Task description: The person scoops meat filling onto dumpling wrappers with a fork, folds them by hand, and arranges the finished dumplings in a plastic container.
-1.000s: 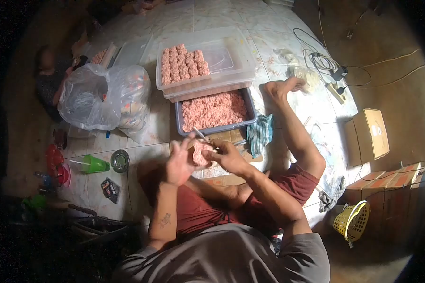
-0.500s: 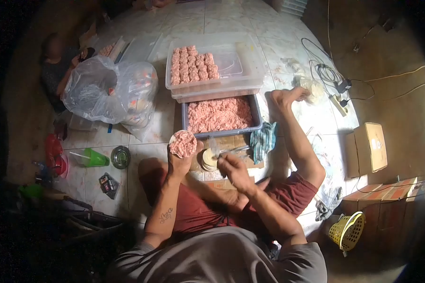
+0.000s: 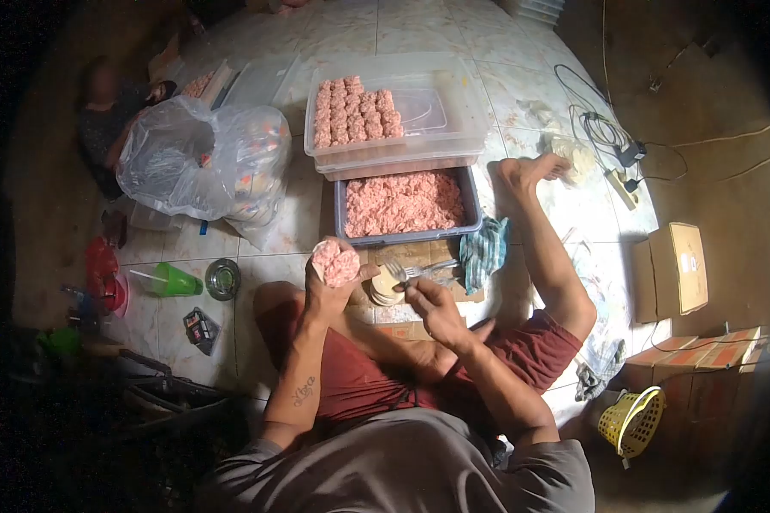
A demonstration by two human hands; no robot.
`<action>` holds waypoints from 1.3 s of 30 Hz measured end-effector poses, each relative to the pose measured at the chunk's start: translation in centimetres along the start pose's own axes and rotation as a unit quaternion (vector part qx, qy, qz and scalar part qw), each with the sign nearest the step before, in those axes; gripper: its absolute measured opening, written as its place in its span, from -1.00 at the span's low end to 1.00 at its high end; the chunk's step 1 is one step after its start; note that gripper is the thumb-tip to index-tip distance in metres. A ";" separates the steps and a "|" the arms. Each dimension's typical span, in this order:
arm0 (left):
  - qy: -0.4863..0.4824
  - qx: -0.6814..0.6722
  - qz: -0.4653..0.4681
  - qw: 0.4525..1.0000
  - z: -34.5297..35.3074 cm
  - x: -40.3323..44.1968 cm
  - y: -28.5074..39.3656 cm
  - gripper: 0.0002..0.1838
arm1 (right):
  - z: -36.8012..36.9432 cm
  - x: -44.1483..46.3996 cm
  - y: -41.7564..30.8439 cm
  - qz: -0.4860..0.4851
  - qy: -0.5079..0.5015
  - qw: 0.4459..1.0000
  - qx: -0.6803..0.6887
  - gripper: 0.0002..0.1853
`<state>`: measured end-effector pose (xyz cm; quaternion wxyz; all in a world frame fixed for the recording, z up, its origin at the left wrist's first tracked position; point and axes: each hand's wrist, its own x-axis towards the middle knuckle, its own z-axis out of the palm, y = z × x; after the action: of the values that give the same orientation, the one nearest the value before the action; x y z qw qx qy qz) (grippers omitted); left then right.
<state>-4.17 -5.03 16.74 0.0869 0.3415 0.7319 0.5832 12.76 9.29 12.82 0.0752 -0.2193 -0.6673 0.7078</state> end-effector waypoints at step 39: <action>-0.136 -0.127 0.006 0.983 2.8 -1.1 -2.0 -0.50 | 3.6 -1.7 1.0 -0.183 0.024 0.981 -0.056 -0.79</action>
<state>-2.72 -3.63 13.77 0.2250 0.4081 0.6316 0.6196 12.96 5.24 12.23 0.2073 -0.1146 -0.7324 0.6384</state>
